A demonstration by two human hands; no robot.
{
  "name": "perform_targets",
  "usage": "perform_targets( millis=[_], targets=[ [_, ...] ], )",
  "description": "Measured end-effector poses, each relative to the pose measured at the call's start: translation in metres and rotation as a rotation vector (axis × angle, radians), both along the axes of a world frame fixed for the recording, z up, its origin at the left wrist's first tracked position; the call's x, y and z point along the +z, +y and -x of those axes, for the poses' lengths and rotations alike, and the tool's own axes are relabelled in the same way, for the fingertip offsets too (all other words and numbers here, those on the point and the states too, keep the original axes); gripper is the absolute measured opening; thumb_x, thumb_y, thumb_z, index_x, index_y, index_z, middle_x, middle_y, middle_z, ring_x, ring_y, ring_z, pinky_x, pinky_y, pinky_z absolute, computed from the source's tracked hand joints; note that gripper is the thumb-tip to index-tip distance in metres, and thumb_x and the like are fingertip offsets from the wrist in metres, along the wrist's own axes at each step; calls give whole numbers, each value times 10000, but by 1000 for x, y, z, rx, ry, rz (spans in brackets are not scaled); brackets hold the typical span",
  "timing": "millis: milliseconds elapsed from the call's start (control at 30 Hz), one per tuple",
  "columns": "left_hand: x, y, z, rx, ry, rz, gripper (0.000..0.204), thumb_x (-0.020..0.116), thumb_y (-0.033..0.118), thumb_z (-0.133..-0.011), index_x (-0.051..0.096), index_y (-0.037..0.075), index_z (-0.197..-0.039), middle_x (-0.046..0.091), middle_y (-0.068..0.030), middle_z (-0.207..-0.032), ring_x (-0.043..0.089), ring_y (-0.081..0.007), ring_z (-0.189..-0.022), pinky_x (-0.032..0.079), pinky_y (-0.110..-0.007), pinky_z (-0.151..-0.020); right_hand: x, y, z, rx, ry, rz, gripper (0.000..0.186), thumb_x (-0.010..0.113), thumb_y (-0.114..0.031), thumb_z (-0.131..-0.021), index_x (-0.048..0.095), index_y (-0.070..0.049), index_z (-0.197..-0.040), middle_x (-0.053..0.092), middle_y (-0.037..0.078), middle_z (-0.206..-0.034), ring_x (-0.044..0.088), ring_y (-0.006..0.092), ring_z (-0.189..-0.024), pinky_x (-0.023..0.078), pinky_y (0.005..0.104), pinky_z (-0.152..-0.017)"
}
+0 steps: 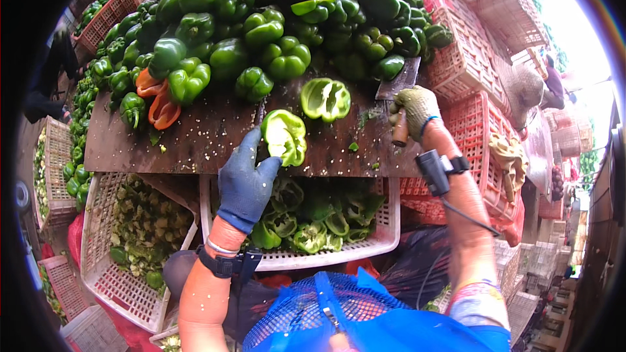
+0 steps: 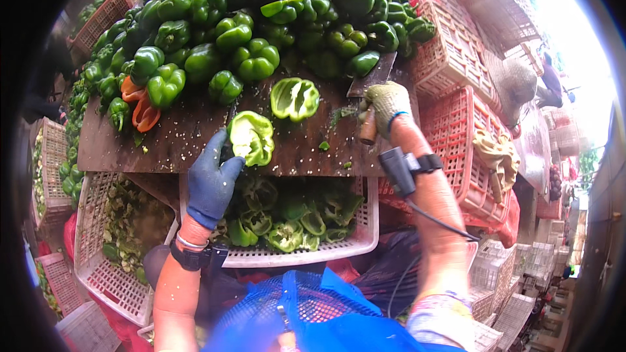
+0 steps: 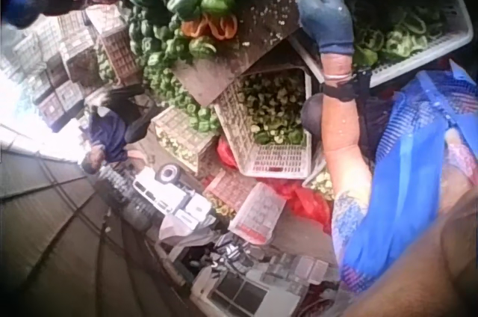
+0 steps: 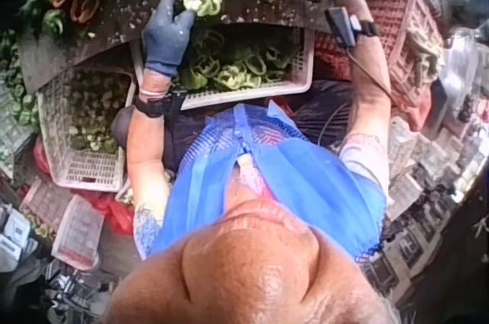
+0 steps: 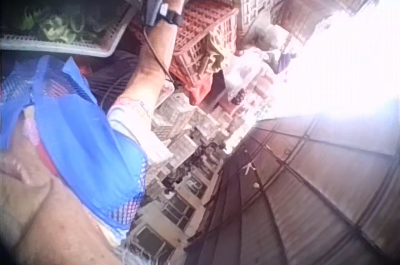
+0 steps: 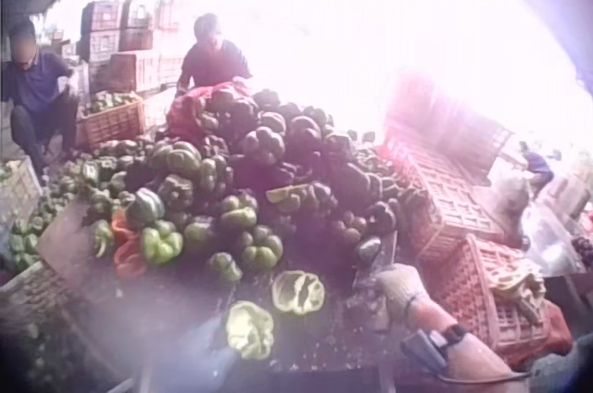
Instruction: Cutting and deseeding green bell peppers for processing at a large scale.
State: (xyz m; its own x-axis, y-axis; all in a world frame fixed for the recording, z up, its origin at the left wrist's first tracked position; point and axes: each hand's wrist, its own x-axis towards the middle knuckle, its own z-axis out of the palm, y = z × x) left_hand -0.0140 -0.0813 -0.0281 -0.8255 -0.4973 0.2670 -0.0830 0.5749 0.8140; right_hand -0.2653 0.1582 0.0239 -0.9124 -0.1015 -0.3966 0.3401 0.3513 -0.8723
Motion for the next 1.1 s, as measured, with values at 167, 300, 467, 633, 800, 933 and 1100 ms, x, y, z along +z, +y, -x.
perform_targets(
  millis=[167,300,467,633,800,933,1100],
  targets=[
    [7,2,-1,-70,-66,87,805,801,168,-727,460,16,-1440,530,-257,-1354,596,-381,-1163,493,-422,-978,0,52,-3,490,260,-412,106,570,-37,-819,512,-45,-907,541,118,-683,580,260,-488,492,408,-419],
    [21,11,5,-111,-352,402,783,814,257,-713,509,166,-1429,431,-319,-1440,506,-470,-1230,421,-519,-1033,34,15,-6,685,170,-562,90,566,-48,-791,569,-2,-869,553,112,-639,568,254,-452,485,390,-412],
    [4,0,5,-78,-289,394,685,799,237,-727,556,156,-1362,541,-288,-1300,538,-457,-1177,446,-522,-995,14,-38,6,477,229,-704,88,643,-75,-768,720,-40,-793,692,174,-730,692,302,-663,564,378,-621],
    [4,3,6,-47,-252,437,585,778,215,-750,590,155,-1301,606,-243,-1152,570,-437,-1098,471,-515,-943,-34,-17,34,725,321,-679,104,594,-156,-863,639,-63,-852,598,129,-722,582,288,-621,475,377,-553],
    [2,-7,-3,-69,-274,445,566,782,229,-732,594,186,-1264,606,-207,-1105,587,-391,-1048,491,-510,-861,40,-41,-20,473,131,-334,121,627,-185,-840,581,-76,-865,520,20,-633,487,169,-448,413,321,-430],
    [5,-6,-9,-69,-285,415,561,774,225,-750,603,177,-1282,608,-224,-1125,586,-420,-1046,491,-515,-882,75,-65,-62,417,736,-347,201,589,-118,-842,674,-64,-1016,637,112,-699,652,242,-628,523,375,-612],
    [10,0,2,-113,-326,351,591,774,238,-743,595,201,-1305,598,-205,-1152,573,-405,-1091,481,-515,-909,26,-115,-35,917,912,-1022,251,585,-212,-888,668,-78,-1084,708,196,-847,698,394,-818,566,466,-722]
  ],
)
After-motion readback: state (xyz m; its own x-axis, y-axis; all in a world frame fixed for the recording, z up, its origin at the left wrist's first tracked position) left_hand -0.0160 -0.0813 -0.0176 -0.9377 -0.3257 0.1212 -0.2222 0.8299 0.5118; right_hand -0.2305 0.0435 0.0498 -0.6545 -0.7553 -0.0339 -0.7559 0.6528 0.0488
